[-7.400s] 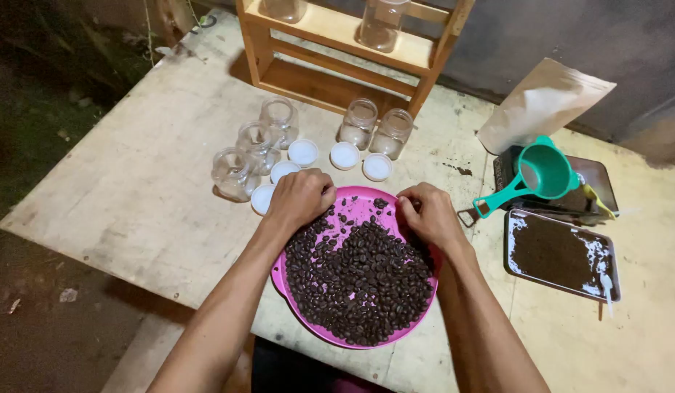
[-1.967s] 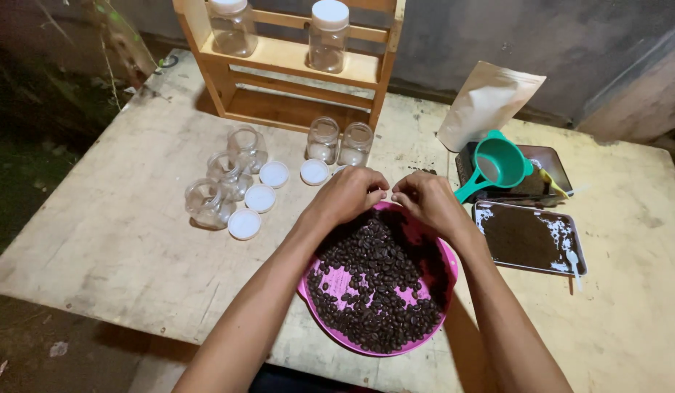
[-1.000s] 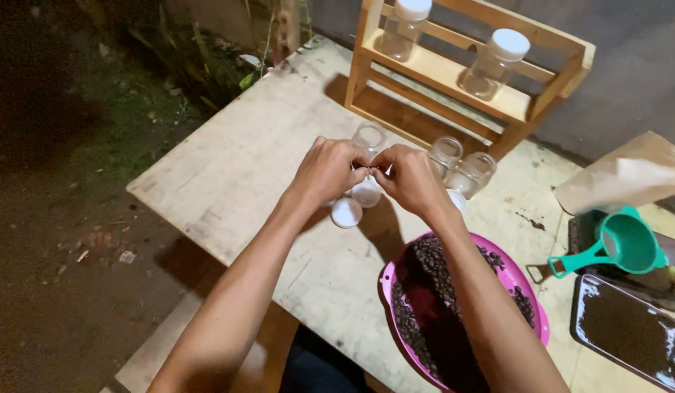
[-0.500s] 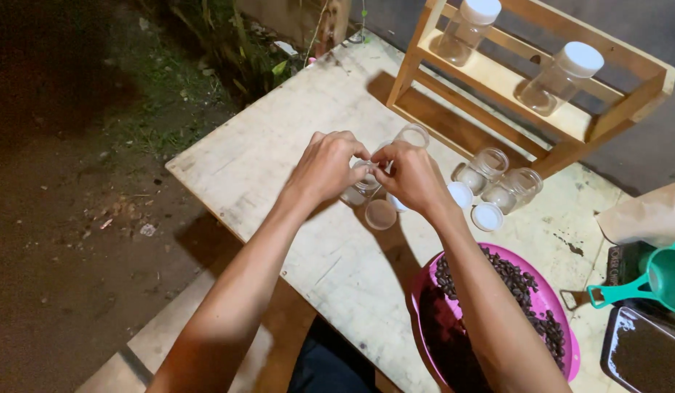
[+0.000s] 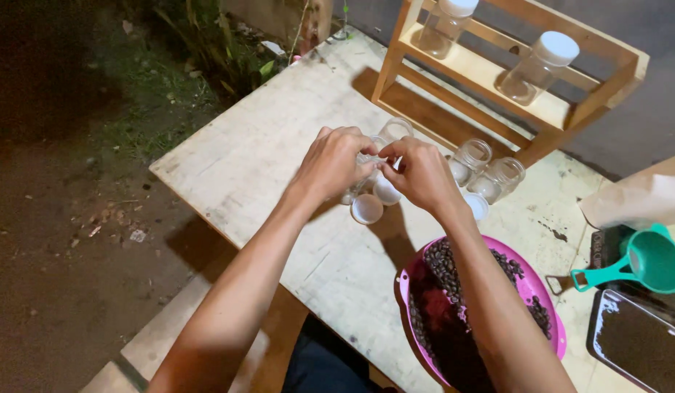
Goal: Sorting roasted coffee beans to remove defective ones.
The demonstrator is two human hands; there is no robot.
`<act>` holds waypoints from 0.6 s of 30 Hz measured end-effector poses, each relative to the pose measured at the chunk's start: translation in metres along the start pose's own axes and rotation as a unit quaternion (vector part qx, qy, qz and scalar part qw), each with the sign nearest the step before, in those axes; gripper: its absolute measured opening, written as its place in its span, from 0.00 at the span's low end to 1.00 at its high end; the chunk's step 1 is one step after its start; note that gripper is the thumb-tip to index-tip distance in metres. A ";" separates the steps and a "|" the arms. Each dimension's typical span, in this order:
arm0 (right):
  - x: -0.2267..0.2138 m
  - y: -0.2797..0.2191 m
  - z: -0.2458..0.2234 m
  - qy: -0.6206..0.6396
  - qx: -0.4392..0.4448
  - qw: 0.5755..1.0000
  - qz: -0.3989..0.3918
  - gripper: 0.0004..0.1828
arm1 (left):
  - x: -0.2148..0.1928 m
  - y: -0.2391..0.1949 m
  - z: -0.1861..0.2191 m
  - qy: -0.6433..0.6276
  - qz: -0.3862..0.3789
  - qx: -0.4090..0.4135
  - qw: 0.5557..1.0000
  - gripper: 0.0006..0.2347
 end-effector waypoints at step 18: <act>-0.043 -0.101 0.078 0.003 0.131 0.991 0.031 0.14 | 0.079 0.048 0.085 -0.053 -0.067 0.079 0.993 0.06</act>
Point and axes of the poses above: each hand's wrist, its own y-axis towards the middle knuckle, its own x-axis out of the palm, z = x × y, the point moved 2 cm from there along y, towards the middle knuckle, and after that the axes turned 8 degrees about -z, right-handed, at the moved point
